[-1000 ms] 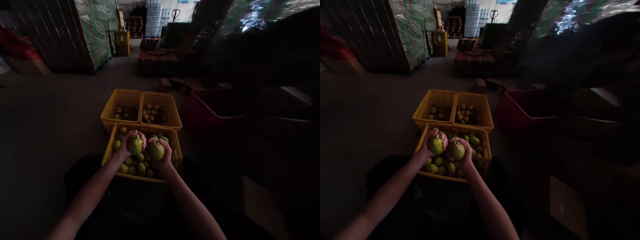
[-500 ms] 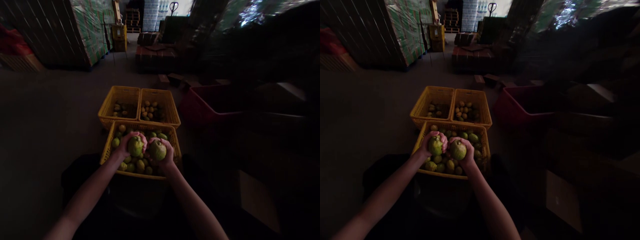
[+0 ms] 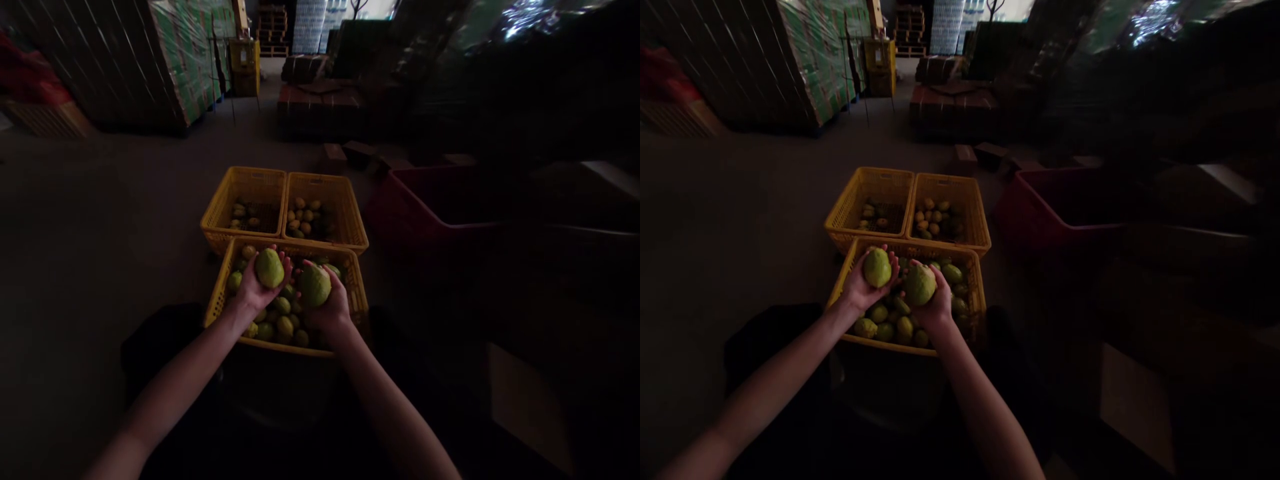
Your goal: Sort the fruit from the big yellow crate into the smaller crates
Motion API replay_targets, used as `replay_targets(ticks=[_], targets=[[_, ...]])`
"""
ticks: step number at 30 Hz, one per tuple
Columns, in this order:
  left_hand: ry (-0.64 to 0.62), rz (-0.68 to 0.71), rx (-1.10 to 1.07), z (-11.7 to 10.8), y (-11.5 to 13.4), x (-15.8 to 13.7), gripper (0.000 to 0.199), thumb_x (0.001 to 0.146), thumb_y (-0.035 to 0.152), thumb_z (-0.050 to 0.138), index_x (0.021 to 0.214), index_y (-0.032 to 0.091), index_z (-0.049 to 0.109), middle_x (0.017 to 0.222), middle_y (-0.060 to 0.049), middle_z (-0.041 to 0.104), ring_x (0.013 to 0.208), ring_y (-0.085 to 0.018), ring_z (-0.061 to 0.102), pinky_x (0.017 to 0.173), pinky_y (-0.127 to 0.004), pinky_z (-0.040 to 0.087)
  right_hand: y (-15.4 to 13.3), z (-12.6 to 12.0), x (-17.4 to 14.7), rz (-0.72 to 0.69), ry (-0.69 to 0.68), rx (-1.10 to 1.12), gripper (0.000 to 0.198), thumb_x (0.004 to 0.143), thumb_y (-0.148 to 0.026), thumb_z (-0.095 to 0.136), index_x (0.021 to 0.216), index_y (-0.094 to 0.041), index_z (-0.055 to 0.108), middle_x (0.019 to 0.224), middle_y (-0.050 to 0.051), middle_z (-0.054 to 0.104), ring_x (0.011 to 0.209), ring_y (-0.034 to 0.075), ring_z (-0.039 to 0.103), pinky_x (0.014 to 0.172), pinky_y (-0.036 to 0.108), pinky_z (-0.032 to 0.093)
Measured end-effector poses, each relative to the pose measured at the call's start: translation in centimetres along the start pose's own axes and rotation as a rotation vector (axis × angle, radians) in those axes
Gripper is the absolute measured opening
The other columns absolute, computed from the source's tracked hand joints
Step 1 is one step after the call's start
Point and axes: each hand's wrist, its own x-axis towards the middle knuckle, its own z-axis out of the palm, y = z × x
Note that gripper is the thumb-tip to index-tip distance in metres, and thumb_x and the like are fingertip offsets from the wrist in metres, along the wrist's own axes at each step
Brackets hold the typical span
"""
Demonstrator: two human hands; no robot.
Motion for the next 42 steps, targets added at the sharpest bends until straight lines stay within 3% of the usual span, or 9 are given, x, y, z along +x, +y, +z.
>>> replay_targets(ticks=[3,6,14,19,22,25,29,36,42], targets=[[0.053,-0.014,-0.013,0.2,0.1,-0.1,0.039,0.094,0.035,0.041,0.117,0.009,0.059,0.089,-0.014,0.071,0.087,-0.024,0.071,0.076,-0.036,0.061,-0.1,-0.1,0.0,-0.031,0.079,0.058,0.025,0.080,-0.037,0.058,0.095,-0.018,0.066,0.080,0.005,0.075,0.072,0.020,0.071,0.060,0.031,0.059],[0.074,-0.008,0.023,0.2,0.0,0.1,0.044,0.094,0.030,0.040,0.126,0.004,0.053,0.090,-0.017,0.071,0.088,-0.025,0.071,0.073,-0.032,0.061,-0.2,-0.1,-0.2,-0.078,0.020,0.065,0.023,0.073,-0.028,0.060,0.094,-0.018,0.064,0.086,0.007,0.075,0.082,0.023,0.071,0.068,0.037,0.062],[0.030,-0.188,-0.028,-0.4,0.2,-0.3,0.048,0.094,0.033,0.042,0.134,0.008,0.046,0.088,-0.012,0.070,0.064,-0.014,0.067,0.056,-0.020,0.057,-0.3,-0.3,0.2,-0.049,0.034,0.039,0.025,0.072,-0.035,0.061,0.089,-0.017,0.064,0.082,0.011,0.074,0.070,0.019,0.069,0.063,0.029,0.062],[0.019,-0.145,0.032,-0.4,0.7,-0.4,0.043,0.093,0.037,0.043,0.126,0.011,0.053,0.086,-0.010,0.069,0.059,-0.015,0.063,0.053,-0.024,0.055,-0.2,-0.4,0.3,-0.088,0.040,-0.110,0.025,0.071,-0.039,0.065,0.084,-0.018,0.064,0.078,0.009,0.073,0.066,0.019,0.068,0.060,0.030,0.060],[0.089,-0.062,0.170,0.1,1.0,-0.4,0.041,0.093,0.041,0.045,0.118,0.009,0.056,0.082,-0.010,0.068,0.059,-0.016,0.063,0.054,-0.027,0.054,-0.5,0.0,-0.2,-0.295,0.126,-0.280,0.022,0.067,-0.031,0.072,0.084,-0.021,0.062,0.077,0.004,0.071,0.068,0.019,0.068,0.059,0.030,0.059],[0.140,0.215,0.460,0.4,1.2,-0.7,0.029,0.086,0.028,0.064,0.112,0.017,0.059,0.087,-0.005,0.068,0.066,-0.015,0.065,0.057,-0.022,0.053,-0.9,0.7,-1.2,-0.649,0.163,-0.524,0.041,0.062,-0.020,0.080,0.099,-0.026,0.062,0.088,-0.001,0.069,0.076,0.016,0.066,0.062,0.025,0.056],[-0.021,0.591,0.680,0.3,1.3,-1.9,0.063,0.057,-0.002,0.081,0.109,0.028,0.063,0.109,0.002,0.066,0.099,-0.013,0.065,0.080,-0.016,0.050,-1.2,1.0,-2.0,-0.956,0.135,-0.777,0.066,0.050,-0.003,0.083,0.107,-0.029,0.063,0.108,-0.001,0.066,0.091,0.015,0.063,0.075,0.024,0.055],[-0.085,0.555,0.847,-0.1,1.5,-3.4,0.053,0.049,-0.007,0.082,0.091,0.023,0.069,0.111,-0.003,0.069,0.129,-0.021,0.050,0.099,-0.022,0.046,-0.4,0.7,-1.3,-0.846,0.048,-0.834,0.065,0.046,0.002,0.083,0.102,-0.026,0.065,0.103,-0.001,0.065,0.093,0.018,0.063,0.079,0.027,0.054],[-0.106,0.537,0.820,-0.1,2.0,-3.2,0.055,0.047,-0.007,0.081,0.093,0.022,0.071,0.116,-0.005,0.064,0.125,-0.025,0.055,0.094,-0.023,0.051,-0.9,1.2,-1.4,-0.710,-0.003,-0.799,0.064,0.049,-0.001,0.083,0.106,-0.026,0.065,0.107,-0.001,0.067,0.095,0.018,0.063,0.081,0.027,0.054]])
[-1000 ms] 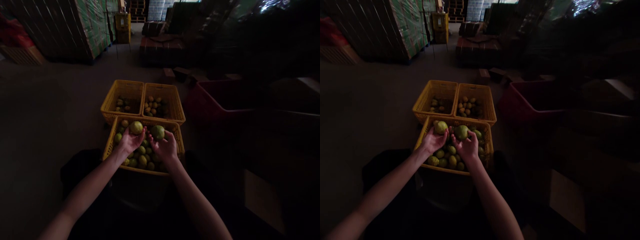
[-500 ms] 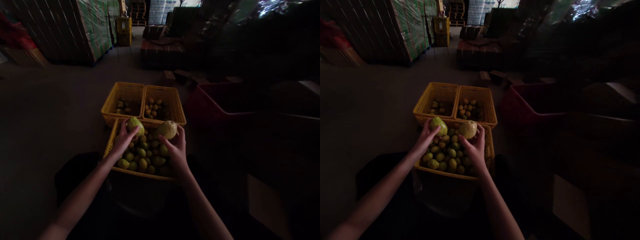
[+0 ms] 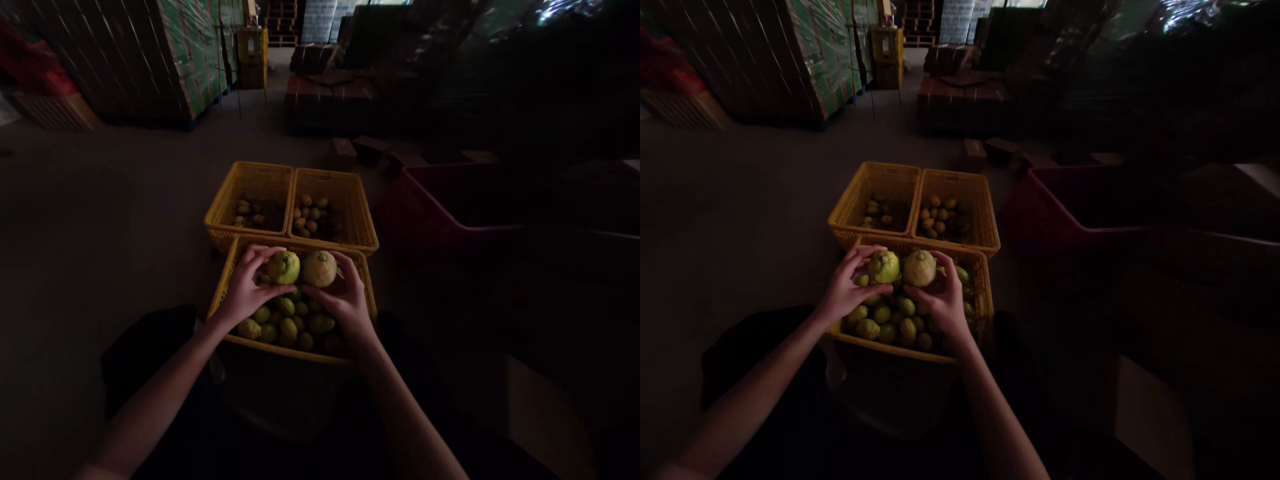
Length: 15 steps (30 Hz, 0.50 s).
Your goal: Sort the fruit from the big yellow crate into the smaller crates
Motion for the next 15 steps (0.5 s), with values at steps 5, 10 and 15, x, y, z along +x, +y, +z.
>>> replay_targets(ticks=[5,10,15], targets=[[-0.092,-0.216,-0.241,-0.7,0.7,0.4,0.045,0.058,0.008,0.075,0.101,0.020,0.069,0.107,-0.007,0.070,0.107,-0.027,0.065,0.083,-0.032,0.055,-0.8,-0.1,-0.1,0.260,-0.082,0.271,0.051,0.059,-0.017,0.076,0.109,-0.023,0.066,0.101,0.003,0.072,0.092,0.022,0.066,0.074,0.030,0.056],[-0.204,-0.463,-0.623,-1.3,1.4,0.2,0.043,0.078,0.038,0.061,0.116,0.018,0.063,0.105,-0.009,0.069,0.081,-0.020,0.068,0.070,-0.031,0.057,-0.8,0.1,0.0,0.444,-0.105,0.567,0.038,0.073,-0.046,0.063,0.099,-0.020,0.069,0.083,0.007,0.072,0.066,0.022,0.065,0.047,0.031,0.051],[-0.077,-0.500,-0.787,-1.5,1.1,0.5,0.036,0.091,0.049,0.047,0.083,0.018,0.062,0.076,-0.002,0.064,0.069,-0.013,0.064,0.060,-0.024,0.054,0.3,-0.3,0.6,0.546,0.045,0.764,0.033,0.076,-0.051,0.061,0.076,-0.018,0.067,0.068,0.003,0.068,0.058,0.016,0.062,0.047,0.025,0.050]])
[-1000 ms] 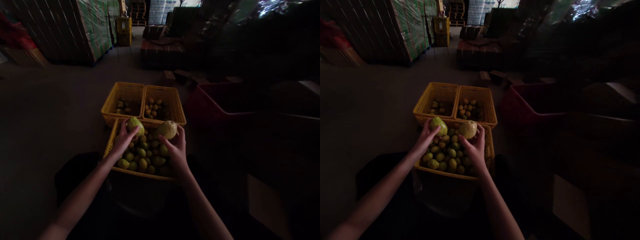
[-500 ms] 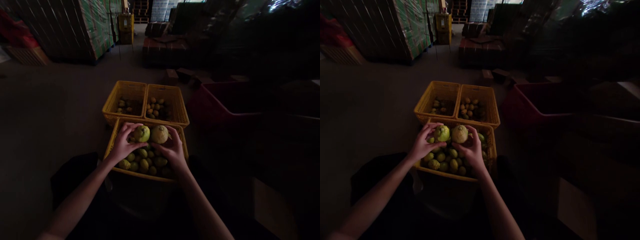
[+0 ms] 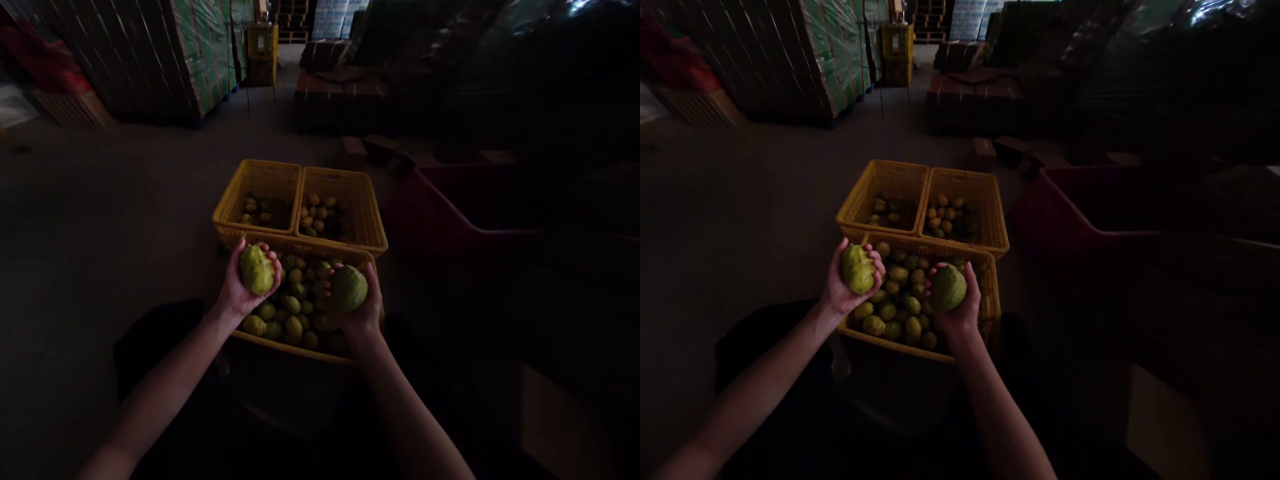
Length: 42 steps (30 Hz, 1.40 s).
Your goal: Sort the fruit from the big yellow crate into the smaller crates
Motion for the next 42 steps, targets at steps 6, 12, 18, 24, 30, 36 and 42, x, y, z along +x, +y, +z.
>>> replay_targets(ticks=[6,12,18,24,30,36,42], targets=[[-0.131,0.019,0.298,-0.3,-0.3,0.6,0.041,0.089,0.036,0.047,0.056,0.015,0.057,0.053,-0.002,0.053,0.048,-0.013,0.054,0.045,-0.024,0.047,0.0,-0.2,0.5,0.047,-0.099,-0.123,0.024,0.075,-0.040,0.064,0.070,-0.016,0.067,0.062,0.004,0.067,0.049,0.018,0.062,0.041,0.027,0.046],[-0.198,0.054,0.596,-0.5,-1.3,0.9,0.037,0.078,0.038,0.057,0.051,0.013,0.062,0.048,-0.005,0.055,0.047,-0.016,0.056,0.047,-0.026,0.045,0.2,0.2,0.0,0.075,-0.108,-0.249,0.021,0.072,-0.035,0.067,0.068,-0.015,0.070,0.062,0.005,0.069,0.052,0.019,0.064,0.044,0.028,0.050],[-0.207,0.061,0.591,0.6,-1.7,1.0,0.035,0.071,0.042,0.063,0.051,0.012,0.064,0.050,-0.005,0.058,0.049,-0.018,0.059,0.052,-0.028,0.047,0.7,0.2,0.1,0.064,-0.042,-0.323,0.021,0.070,-0.036,0.065,0.064,-0.017,0.068,0.061,0.005,0.068,0.049,0.018,0.061,0.042,0.029,0.049],[-0.279,0.043,0.523,0.8,-1.8,1.5,0.032,0.070,0.038,0.061,0.052,0.013,0.067,0.052,-0.005,0.060,0.049,-0.017,0.060,0.051,-0.027,0.048,1.2,0.4,0.1,0.042,0.014,-0.360,0.022,0.067,-0.036,0.065,0.061,-0.015,0.071,0.058,0.006,0.069,0.049,0.017,0.062,0.045,0.027,0.052],[-0.289,0.043,0.646,0.7,-2.1,1.5,0.032,0.072,0.038,0.057,0.054,0.014,0.067,0.050,-0.006,0.062,0.050,-0.017,0.060,0.052,-0.026,0.047,1.4,0.5,-0.5,-0.025,-0.001,-0.464,0.028,0.068,-0.039,0.066,0.060,-0.013,0.072,0.059,0.008,0.070,0.050,0.017,0.062,0.048,0.026,0.053],[-0.205,0.051,0.642,0.9,-2.4,1.7,0.033,0.073,0.039,0.058,0.057,0.012,0.069,0.053,-0.008,0.064,0.049,-0.016,0.059,0.049,-0.024,0.046,1.3,0.6,-0.7,-0.051,0.049,-0.463,0.028,0.065,-0.042,0.071,0.062,-0.014,0.073,0.060,0.006,0.070,0.049,0.016,0.060,0.048,0.026,0.053],[-0.125,0.110,0.329,1.0,-1.7,1.6,0.029,0.073,0.036,0.060,0.055,0.013,0.062,0.053,-0.002,0.056,0.048,-0.014,0.056,0.045,-0.025,0.047,1.4,0.2,-0.1,-0.116,0.050,-0.421,0.028,0.064,-0.043,0.073,0.065,-0.016,0.074,0.063,0.005,0.070,0.056,0.016,0.063,0.051,0.025,0.053]])
